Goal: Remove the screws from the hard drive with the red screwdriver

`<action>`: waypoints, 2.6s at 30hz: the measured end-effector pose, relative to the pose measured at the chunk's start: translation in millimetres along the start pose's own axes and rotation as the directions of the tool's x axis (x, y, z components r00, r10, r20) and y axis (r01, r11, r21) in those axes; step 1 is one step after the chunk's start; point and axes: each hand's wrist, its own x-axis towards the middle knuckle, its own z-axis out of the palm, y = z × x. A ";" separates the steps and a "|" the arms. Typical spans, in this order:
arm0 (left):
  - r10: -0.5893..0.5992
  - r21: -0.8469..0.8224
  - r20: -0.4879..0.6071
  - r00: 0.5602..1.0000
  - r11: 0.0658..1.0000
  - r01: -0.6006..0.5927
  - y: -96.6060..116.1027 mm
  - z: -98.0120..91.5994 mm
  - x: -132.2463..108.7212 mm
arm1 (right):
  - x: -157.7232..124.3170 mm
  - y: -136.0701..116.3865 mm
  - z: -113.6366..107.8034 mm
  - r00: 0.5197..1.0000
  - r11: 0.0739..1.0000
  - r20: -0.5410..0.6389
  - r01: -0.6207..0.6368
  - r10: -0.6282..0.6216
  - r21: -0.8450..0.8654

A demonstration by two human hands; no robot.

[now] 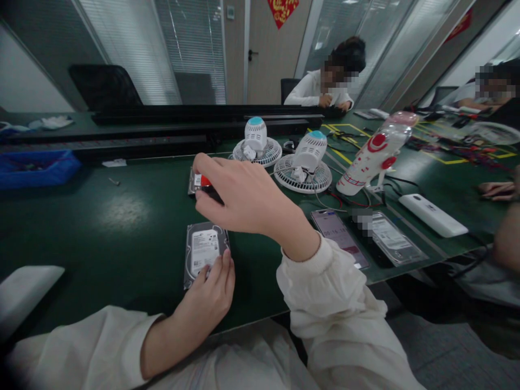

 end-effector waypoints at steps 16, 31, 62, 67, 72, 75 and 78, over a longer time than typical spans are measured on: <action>-0.012 0.016 -0.049 0.999 1.000 0.013 -0.4 0.2 0.6 | -0.8 9.3 -8.7 0.999 1.000 0.039 -0.022 0.022 -0.015; -0.010 0.002 -0.038 0.999 1.000 0.010 0.3 0.9 0.5 | 0.2 12.6 -6.5 0.998 0.997 -0.044 0.052 -0.050 0.063; -0.015 0.000 -0.046 0.999 1.000 0.015 0.4 1.8 0.2 | 0.8 11.8 -2.5 0.998 0.992 -0.021 -0.058 0.056 -0.113; -0.015 -0.003 -0.045 0.999 1.000 0.015 1.2 3.3 -0.9 | -0.7 13.8 -4.3 0.999 0.999 0.012 0.035 -0.035 0.011; -0.010 -0.001 -0.037 0.999 1.000 0.010 0.7 2.5 -1.0 | -0.6 12.3 -4.3 0.999 0.999 0.020 0.033 -0.033 0.020; -0.012 0.002 -0.021 1.000 1.000 0.012 0.6 1.5 -0.7 | 0.1 10.5 -3.8 0.998 0.992 0.001 -0.057 0.058 -0.109; -0.010 0.001 -0.026 1.000 1.000 0.010 0.7 1.8 -0.8 | -0.2 12.5 -4.4 0.998 0.993 0.020 -0.060 0.062 -0.099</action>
